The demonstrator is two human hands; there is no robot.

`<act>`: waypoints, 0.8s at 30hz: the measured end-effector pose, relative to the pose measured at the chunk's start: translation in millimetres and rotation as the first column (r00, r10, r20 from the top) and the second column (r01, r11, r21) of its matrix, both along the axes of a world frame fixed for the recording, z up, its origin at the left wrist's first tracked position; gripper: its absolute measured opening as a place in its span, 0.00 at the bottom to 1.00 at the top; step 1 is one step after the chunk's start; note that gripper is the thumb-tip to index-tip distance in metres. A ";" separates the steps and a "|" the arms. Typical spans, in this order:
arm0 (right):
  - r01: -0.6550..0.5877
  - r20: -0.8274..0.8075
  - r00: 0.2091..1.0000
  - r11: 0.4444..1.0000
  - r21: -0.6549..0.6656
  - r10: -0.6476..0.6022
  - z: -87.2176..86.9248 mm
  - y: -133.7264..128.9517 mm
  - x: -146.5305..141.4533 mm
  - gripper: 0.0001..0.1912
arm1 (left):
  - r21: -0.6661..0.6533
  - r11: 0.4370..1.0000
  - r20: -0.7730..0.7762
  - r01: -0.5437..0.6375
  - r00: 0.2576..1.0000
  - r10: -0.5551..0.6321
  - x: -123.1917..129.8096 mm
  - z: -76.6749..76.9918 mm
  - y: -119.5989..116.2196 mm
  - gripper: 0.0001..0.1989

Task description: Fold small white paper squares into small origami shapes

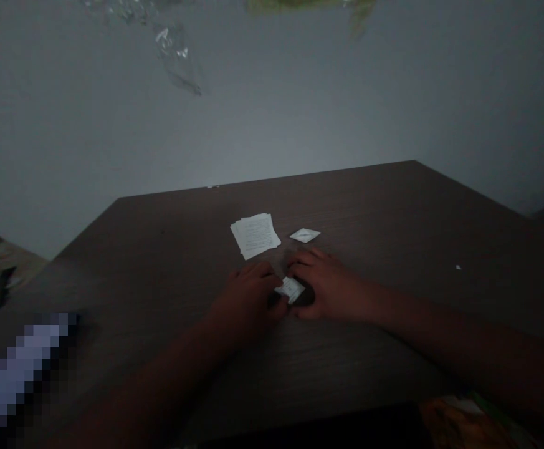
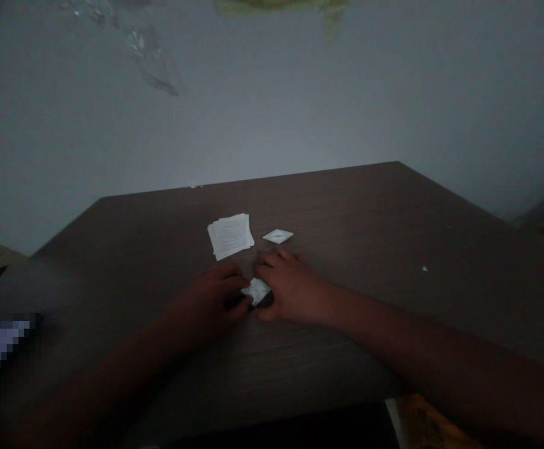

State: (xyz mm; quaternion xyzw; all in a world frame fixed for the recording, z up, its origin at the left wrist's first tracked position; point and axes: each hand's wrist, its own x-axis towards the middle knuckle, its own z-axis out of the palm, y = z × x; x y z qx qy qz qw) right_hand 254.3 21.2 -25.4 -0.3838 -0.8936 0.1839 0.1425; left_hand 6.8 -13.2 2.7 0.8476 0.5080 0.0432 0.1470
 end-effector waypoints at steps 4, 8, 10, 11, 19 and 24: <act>-0.057 -0.107 0.993 0.998 -0.036 0.053 -1.3 9.3 3.0 0.10 | -0.009 1.000 0.027 0.010 1.000 -0.010 -3.3 -8.4 3.4 0.07; -0.025 -0.138 0.990 1.000 -0.012 0.023 -9.6 17.9 -0.2 0.04 | 0.025 0.999 0.010 0.027 1.000 -0.027 -4.1 -13.4 2.2 0.09; -0.012 -0.149 0.989 1.000 0.004 0.013 -13.2 19.5 -1.7 0.05 | 0.015 1.000 -0.005 0.022 1.000 -0.022 -2.8 -13.5 1.3 0.08; -0.006 -0.158 0.987 1.000 0.011 0.007 -14.4 19.8 -2.1 0.05 | 0.013 1.000 -0.006 0.022 1.000 -0.022 -2.1 -13.3 1.1 0.08; 0.021 -0.194 0.981 1.000 0.006 -0.020 -14.2 18.8 -2.2 0.06 | 0.032 0.999 0.010 0.023 1.000 -0.024 -3.1 -21.5 2.9 0.09; 0.045 -0.191 0.981 0.999 0.003 -0.043 -14.8 18.9 -4.4 0.08 | 0.023 0.999 0.017 0.026 0.999 -0.027 -1.2 -21.2 3.5 0.10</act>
